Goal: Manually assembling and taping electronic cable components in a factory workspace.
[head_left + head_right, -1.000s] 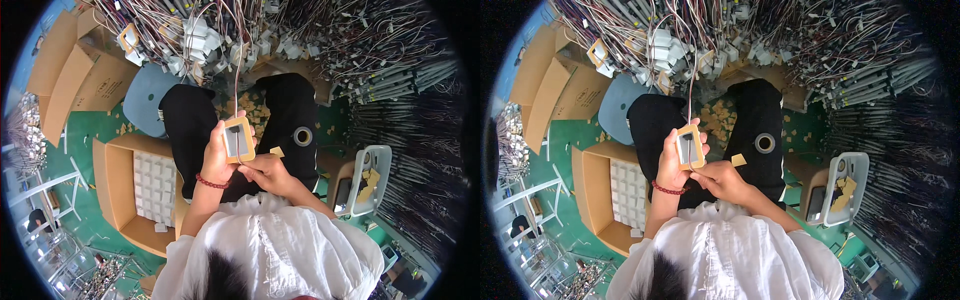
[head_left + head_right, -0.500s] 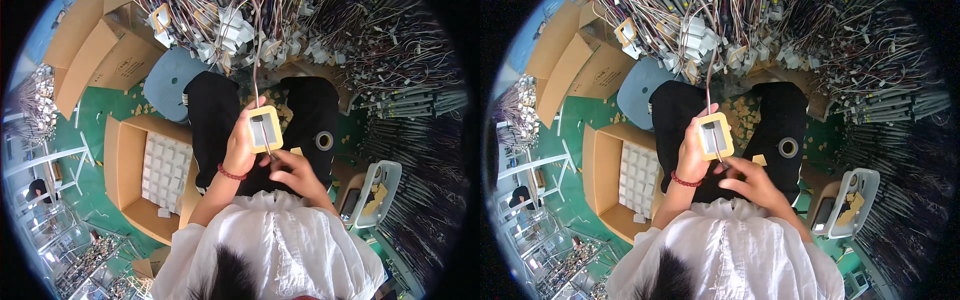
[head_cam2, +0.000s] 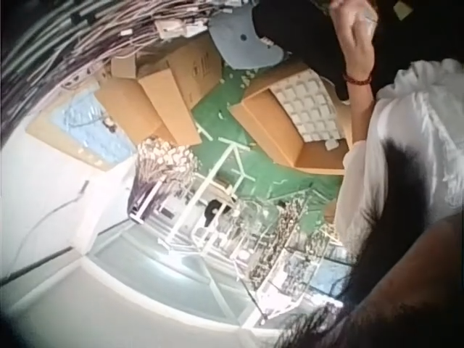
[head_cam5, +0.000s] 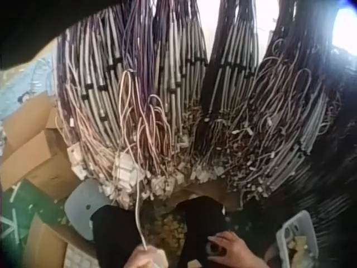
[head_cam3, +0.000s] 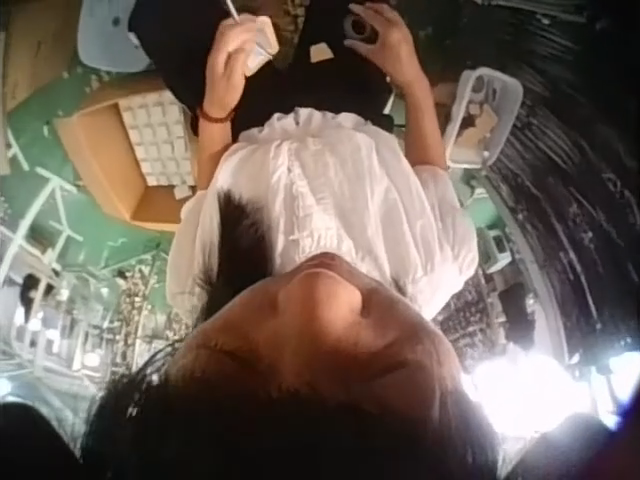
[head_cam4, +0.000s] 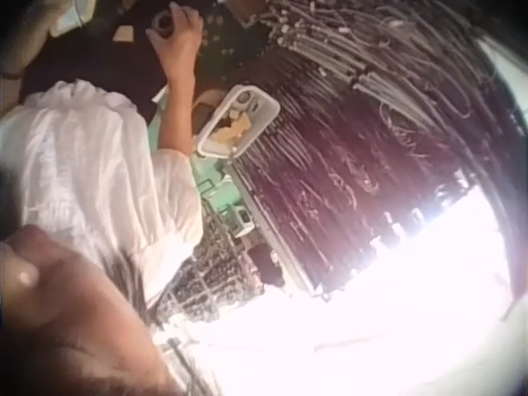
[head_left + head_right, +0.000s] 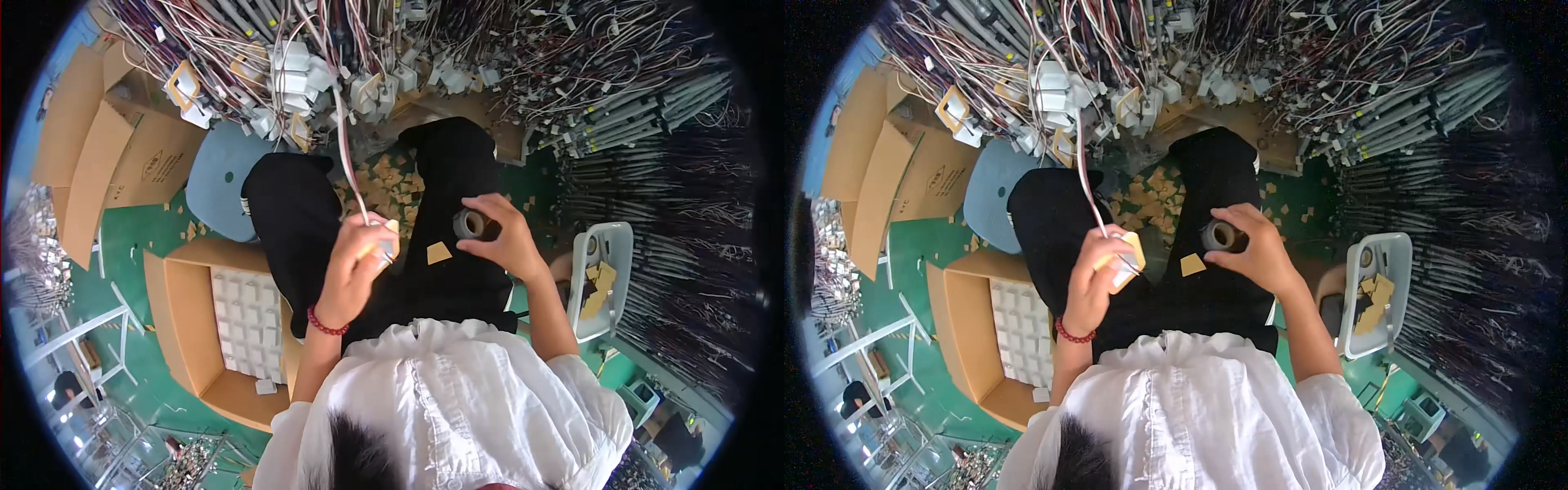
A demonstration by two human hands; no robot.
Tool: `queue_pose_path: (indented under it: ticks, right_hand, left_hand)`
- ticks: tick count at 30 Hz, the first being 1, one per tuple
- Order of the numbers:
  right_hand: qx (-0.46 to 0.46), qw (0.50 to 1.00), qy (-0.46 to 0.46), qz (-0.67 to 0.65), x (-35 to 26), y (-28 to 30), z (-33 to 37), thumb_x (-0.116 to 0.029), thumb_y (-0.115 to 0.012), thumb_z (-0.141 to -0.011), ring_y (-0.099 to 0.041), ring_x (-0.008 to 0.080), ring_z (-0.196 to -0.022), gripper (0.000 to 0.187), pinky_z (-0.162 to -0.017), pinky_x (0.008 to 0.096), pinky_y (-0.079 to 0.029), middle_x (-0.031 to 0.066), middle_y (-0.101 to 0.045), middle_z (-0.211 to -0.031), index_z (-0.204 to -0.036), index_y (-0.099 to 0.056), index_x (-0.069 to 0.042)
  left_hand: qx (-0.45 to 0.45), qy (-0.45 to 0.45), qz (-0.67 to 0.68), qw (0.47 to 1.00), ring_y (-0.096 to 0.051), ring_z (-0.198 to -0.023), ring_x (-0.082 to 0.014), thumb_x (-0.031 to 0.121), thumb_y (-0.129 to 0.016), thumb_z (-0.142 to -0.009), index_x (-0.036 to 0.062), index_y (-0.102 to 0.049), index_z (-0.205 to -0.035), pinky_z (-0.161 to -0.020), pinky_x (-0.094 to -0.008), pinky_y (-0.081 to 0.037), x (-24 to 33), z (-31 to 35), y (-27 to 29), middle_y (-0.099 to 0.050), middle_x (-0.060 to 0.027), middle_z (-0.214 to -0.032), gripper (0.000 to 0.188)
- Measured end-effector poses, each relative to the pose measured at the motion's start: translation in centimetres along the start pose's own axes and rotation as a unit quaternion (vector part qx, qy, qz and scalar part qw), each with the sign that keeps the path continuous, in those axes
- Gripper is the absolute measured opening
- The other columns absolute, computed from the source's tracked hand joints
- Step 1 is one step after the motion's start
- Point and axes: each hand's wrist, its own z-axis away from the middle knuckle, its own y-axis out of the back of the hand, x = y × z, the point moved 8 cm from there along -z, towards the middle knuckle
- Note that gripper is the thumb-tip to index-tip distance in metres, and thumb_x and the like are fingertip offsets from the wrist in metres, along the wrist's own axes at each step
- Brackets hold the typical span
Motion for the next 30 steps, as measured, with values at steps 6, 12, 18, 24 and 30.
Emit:
queue_pose_path:
  ticks: [6,12,18,24,30]
  right_hand:
    - [-0.118,0.961,-0.032,-0.246,-4.5,-3.4,0.0,-0.01,-0.086,-0.06,-0.053,0.0123,-0.091,0.062,-0.081,0.0248,-0.044,0.0047,-0.055,-0.107,-0.116,-0.061,0.0]
    - [-0.124,0.973,0.051,-0.188,-7.6,-3.6,-0.6,-0.012,-0.088,-0.057,-0.056,0.0175,-0.096,0.062,-0.085,0.0287,-0.045,0.0088,-0.058,-0.108,-0.112,-0.062,0.001]
    - [-0.237,0.924,0.083,-0.287,-9.6,-4.2,-0.1,-0.016,-0.086,-0.06,-0.056,0.0209,-0.1,0.061,-0.088,0.0317,-0.043,0.0101,-0.058,-0.107,-0.112,-0.06,0.0]
    - [-0.261,0.837,-0.013,-0.481,-7.6,-3.1,-1.3,-0.003,-0.084,-0.059,-0.052,0.0179,-0.108,0.061,-0.096,0.0307,-0.04,0.0066,-0.051,-0.111,-0.113,-0.057,0.0]
    - [-0.319,0.854,-0.027,-0.41,-8.3,-6.2,-4.0,-0.002,-0.086,-0.056,-0.049,0.0181,-0.112,0.065,-0.101,0.0315,-0.037,0.0052,-0.047,-0.118,-0.114,-0.058,-0.001]
  left_hand:
    - [0.017,0.046,-0.03,0.998,-0.05,-0.095,-0.0217,0.029,-0.07,-0.082,0.0047,-0.062,-0.099,-0.083,-0.0303,-0.041,1.6,-0.9,-1.4,-0.045,-0.0102,-0.107,0.03]
    - [0.022,0.059,0.03,0.998,-0.05,-0.1,-0.0216,0.018,-0.066,-0.085,0.0024,-0.06,-0.092,-0.087,-0.0315,-0.04,1.6,-0.2,-1.1,-0.049,-0.0123,-0.106,0.018]
    - [-0.024,0.039,0.105,0.993,-0.049,-0.094,-0.0176,0.016,-0.061,-0.09,0.0013,-0.057,-0.088,-0.084,-0.0301,-0.042,1.9,-0.1,0.2,-0.047,-0.0134,-0.113,0.015]
    - [-0.102,-0.008,0.267,0.958,-0.063,-0.089,-0.0301,0.026,-0.081,-0.07,0.0238,0.001,-0.143,-0.07,-0.0365,-0.056,2.4,0.1,0.7,-0.014,-0.0227,-0.148,0.109]
    - [-0.155,0.02,0.245,0.957,-0.056,-0.097,-0.0182,0.002,-0.07,-0.077,0.026,0.029,-0.141,-0.074,-0.03,-0.053,3.5,-0.8,-0.4,-0.007,-0.0195,-0.152,0.121]
